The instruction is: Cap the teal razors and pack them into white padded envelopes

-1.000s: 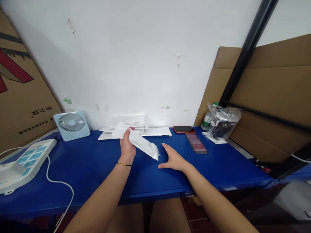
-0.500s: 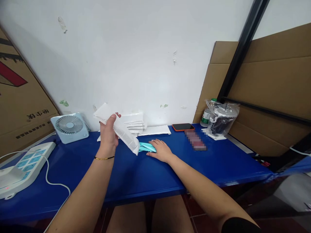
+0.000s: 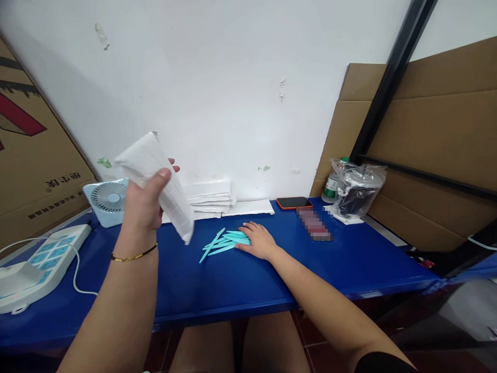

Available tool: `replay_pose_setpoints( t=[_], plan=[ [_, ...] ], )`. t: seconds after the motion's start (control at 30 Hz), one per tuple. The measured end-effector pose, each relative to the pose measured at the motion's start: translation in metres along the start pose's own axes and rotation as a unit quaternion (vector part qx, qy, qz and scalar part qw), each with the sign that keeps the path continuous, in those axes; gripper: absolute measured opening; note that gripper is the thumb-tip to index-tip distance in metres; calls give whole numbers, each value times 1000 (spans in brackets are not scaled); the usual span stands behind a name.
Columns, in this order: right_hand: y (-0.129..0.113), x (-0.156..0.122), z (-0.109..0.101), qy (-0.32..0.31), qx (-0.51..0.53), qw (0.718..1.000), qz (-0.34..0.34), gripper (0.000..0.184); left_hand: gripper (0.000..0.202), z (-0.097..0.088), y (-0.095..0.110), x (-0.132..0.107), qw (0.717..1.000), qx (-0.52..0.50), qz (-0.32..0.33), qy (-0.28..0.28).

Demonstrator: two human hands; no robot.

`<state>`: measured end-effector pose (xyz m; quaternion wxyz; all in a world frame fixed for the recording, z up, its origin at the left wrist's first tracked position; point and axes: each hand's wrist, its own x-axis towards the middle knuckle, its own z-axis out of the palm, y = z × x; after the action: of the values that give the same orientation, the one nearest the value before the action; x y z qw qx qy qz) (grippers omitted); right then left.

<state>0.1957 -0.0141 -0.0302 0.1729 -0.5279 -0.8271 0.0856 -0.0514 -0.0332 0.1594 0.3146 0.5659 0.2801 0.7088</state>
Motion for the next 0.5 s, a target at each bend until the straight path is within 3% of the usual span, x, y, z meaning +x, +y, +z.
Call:
replay_pose_setpoints(
  t=[0.1, 0.17, 0.23, 0.3, 0.33, 0.4, 0.47, 0.5],
  plan=[
    [-2, -2, -2, -1, -4, 1000, -5, 66, 70, -16, -24, -1, 974, 204, 29, -89],
    [-3, -5, -5, -6, -1, 1000, -14, 64, 76, -31, -53, -6, 905, 396, 4, -155],
    [-5, -10, -7, -16, 6, 999, -27, 62, 77, -48, -85, -16, 809, 543, -74, -213],
    [-6, -15, -9, -26, 11, 999, -40, 61, 81, -61, -111, -28, 731, 616, -135, -262],
    [-7, -17, -9, -29, 12, 999, -44, 61, 88, -64, -120, -35, 710, 631, -149, -274],
    [-8, -20, -10, -32, 15, 998, -46, 60, 86, -63, -129, -48, 711, 644, -132, -250],
    [-9, -22, -10, -33, 17, 998, -43, 59, 64, -51, -130, -61, 727, 633, -113, -240],
    [-9, -22, -10, -34, 16, 998, -42, 59, 54, -44, -129, -67, 727, 622, -124, -265]
  ],
)
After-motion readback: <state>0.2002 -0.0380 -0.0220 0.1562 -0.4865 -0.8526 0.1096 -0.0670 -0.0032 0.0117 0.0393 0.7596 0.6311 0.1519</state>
